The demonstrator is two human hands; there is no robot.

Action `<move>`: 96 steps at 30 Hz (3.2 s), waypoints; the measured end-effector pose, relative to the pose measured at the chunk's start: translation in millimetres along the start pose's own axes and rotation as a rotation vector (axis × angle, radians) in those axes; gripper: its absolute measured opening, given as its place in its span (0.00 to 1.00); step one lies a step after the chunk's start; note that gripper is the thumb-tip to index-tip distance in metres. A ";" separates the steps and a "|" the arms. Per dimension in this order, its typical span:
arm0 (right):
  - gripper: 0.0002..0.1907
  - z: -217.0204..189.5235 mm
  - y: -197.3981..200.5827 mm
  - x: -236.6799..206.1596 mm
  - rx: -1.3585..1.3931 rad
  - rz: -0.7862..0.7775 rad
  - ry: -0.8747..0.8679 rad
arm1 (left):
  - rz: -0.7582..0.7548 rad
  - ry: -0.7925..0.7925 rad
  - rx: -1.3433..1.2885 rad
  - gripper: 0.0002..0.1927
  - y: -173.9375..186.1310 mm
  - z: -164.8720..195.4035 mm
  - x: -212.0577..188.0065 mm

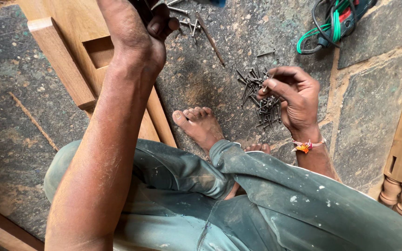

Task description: The person sits on the floor in a workshop and pours nails from a blue container onto the ground. They then pick up the nails by hand and place them back into the container.

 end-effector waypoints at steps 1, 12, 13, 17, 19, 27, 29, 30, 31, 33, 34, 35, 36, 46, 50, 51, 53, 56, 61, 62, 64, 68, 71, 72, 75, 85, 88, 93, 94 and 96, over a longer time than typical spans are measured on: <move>0.09 -7.8 -3.2 0.3 0.028 0.005 0.061 | 0.010 -0.009 0.062 0.27 -4.9 2.3 -1.7; 0.08 -88.0 -42.7 -1.9 -0.076 -0.092 0.562 | -0.057 0.110 0.361 0.38 -51.4 -23.8 -26.9; 0.07 -89.6 -47.5 0.9 -0.110 -0.106 0.579 | -0.065 0.125 0.382 0.39 -51.9 -26.9 -28.6; 0.08 -89.3 -50.6 11.9 -0.233 -0.089 0.601 | -0.084 0.172 0.439 0.42 -54.8 -38.7 -37.6; 0.08 -86.5 -36.9 13.8 -0.238 -0.035 0.586 | -0.096 0.181 0.450 0.43 -55.0 -41.3 -40.4; 0.36 -10.8 51.9 13.3 -1.156 0.133 0.150 | -0.095 0.140 0.429 0.40 -46.7 -42.0 -39.0; 0.52 23.3 67.0 13.7 -1.295 0.088 -0.086 | -0.090 0.150 0.402 0.39 -45.0 -43.4 -39.2; 0.58 40.9 72.5 12.6 -1.264 0.082 -0.213 | -0.090 0.157 0.391 0.39 -44.4 -44.1 -39.3; 0.65 57.3 76.9 10.4 -1.229 0.074 -0.340 | -0.092 0.153 0.393 0.38 -43.8 -44.3 -39.4; 0.67 78.0 76.5 8.4 -1.337 0.034 -0.291 | -0.095 0.145 0.396 0.36 -42.7 -44.5 -39.2; 0.69 85.3 76.8 7.1 -1.391 0.014 -0.266 | -0.093 0.147 0.402 0.36 -42.0 -44.7 -39.3; 0.65 89.9 78.1 6.4 -1.387 0.018 -0.223 | -0.091 0.146 0.408 0.36 -41.3 -44.6 -38.9; 0.62 93.8 79.2 5.6 -1.384 0.021 -0.180 | -0.088 0.145 0.415 0.36 -40.6 -44.7 -39.0; 0.35 102.8 93.7 7.0 -1.308 0.027 0.046 | -0.086 0.130 0.412 0.36 -35.5 -44.4 -39.5; 0.31 103.5 92.0 5.0 -1.284 0.061 0.124 | -0.091 0.134 0.420 0.38 -35.1 -45.2 -39.9; 0.30 104.0 92.0 4.7 -1.250 0.065 0.135 | -0.094 0.134 0.421 0.38 -35.0 -45.2 -40.0; 0.27 104.3 93.1 4.2 -1.224 0.073 0.173 | -0.089 0.130 0.431 0.38 -34.2 -45.2 -39.8; 0.24 103.2 99.8 4.1 -1.237 0.093 0.208 | -0.080 0.137 0.420 0.38 -32.9 -45.9 -38.5; 0.22 88.1 120.1 3.1 -1.262 0.079 0.196 | -0.084 0.140 0.418 0.38 -30.7 -48.3 -38.8; 0.22 81.8 124.6 1.9 -1.232 0.089 0.199 | -0.083 0.144 0.413 0.38 -30.5 -48.8 -38.6; 0.21 66.7 131.8 -1.6 -1.172 0.108 0.206 | -0.078 0.148 0.408 0.37 -30.1 -49.3 -38.7; 0.22 36.5 138.7 -12.2 -1.103 0.152 0.098 | -0.075 0.143 0.406 0.37 -30.5 -49.1 -39.4; 0.23 14.8 132.0 -20.0 -1.038 0.159 0.089 | -0.081 0.141 0.434 0.38 -30.8 -48.8 -40.7; 0.23 8.4 128.1 -22.0 -1.008 0.154 0.093 | -0.084 0.141 0.448 0.38 -30.9 -48.7 -41.3; 0.22 -8.3 113.7 -26.9 -0.946 0.120 0.155 | -0.083 0.153 0.463 0.39 -31.5 -50.2 -42.6; 0.22 -53.6 67.7 -29.0 -0.936 0.016 0.246 | -0.102 0.190 0.492 0.41 -29.1 -64.6 -45.5; 0.19 -62.8 49.2 -26.5 -0.998 -0.019 0.250 | -0.096 0.221 0.506 0.43 -27.1 -74.1 -43.3; 0.19 -72.1 16.7 -15.1 -1.062 -0.105 0.294 | -0.160 0.154 0.547 0.53 -33.3 -84.1 -45.1; 0.18 -74.0 10.5 -11.8 -1.098 -0.132 0.331 | -0.151 0.194 0.567 0.54 -34.0 -87.3 -46.7; 0.17 -75.9 1.8 -5.0 -1.163 -0.125 0.361 | -0.134 0.276 0.607 0.56 -35.7 -93.5 -50.9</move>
Point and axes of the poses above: each hand's wrist, its own x-axis towards the middle knuckle, its own y-axis out of the back of the hand, z = x × y, the point moved 4 cm from there along x, towards the middle knuckle, and after that the axes turned 4 degrees about x, right-handed, at the moved point
